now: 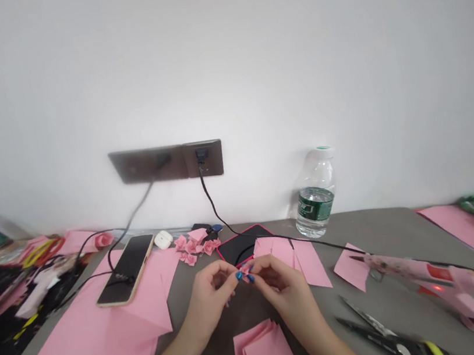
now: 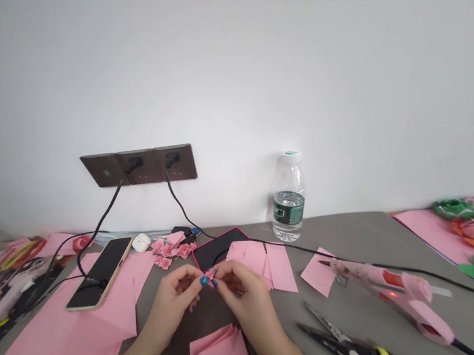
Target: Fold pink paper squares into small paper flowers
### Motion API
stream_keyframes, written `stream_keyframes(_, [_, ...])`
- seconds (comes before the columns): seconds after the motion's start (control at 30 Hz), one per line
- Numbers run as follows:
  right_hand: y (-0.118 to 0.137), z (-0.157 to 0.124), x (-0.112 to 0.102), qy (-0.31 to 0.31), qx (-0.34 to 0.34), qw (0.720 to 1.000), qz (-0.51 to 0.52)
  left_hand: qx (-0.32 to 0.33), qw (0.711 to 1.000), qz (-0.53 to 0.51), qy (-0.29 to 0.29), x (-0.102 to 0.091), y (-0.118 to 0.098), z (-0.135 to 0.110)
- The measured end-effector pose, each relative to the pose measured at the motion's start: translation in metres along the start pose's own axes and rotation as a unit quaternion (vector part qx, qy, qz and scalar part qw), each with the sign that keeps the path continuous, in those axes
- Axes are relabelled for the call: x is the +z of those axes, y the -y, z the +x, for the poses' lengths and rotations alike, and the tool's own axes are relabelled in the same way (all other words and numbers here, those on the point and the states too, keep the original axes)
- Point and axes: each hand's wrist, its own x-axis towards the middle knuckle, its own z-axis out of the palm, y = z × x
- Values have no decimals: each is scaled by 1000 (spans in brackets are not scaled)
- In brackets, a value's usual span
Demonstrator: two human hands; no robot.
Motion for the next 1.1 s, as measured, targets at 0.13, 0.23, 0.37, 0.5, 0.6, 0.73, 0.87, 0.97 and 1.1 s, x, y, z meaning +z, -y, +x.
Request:
stream_keyframes(0.13, [-2, 0, -1, -4, -2, 1000, -17, -2, 1000, -6, -4, 0, 1, 0])
stream_keyframes(0.23, [-2, -1, -1, -8, -12, 1000, -19, -3, 1000, -9, -10, 0, 0, -1])
stream_keyframes(0.37, [0, -1, 0, -6, -7, 1000, -15, -4, 1000, -14, -10, 1, 0, -1])
stream_keyframes(0.5, [0, -1, 0, -12, 12, 999, -34, -6, 1000, -6, -3, 0, 0, 0])
stream_keyframes(0.6, [-2, 0, -1, -10, 20, 999, -36, -2, 1000, 2, 4, -1, 0, 0])
stream_keyframes(0.73, [-3, 0, -1, -9, 15, 1000, -25, -3, 1000, -4, 11, 0, 2, -1])
stream_keyframes(0.87, [-1, 0, -1, -9, 12, 1000, -17, -1, 1000, -20, 24, 0, 3, -1])
stream_keyframes(0.97, [0, 0, -1, -3, 19, 1000, -5, 6, 999, -27, 35, 0, 2, -1])
stream_keyframes(1.1, [0, 0, -2, -3, 32, 999, 16, 1, 998, -45, 45, 0, 0, -1])
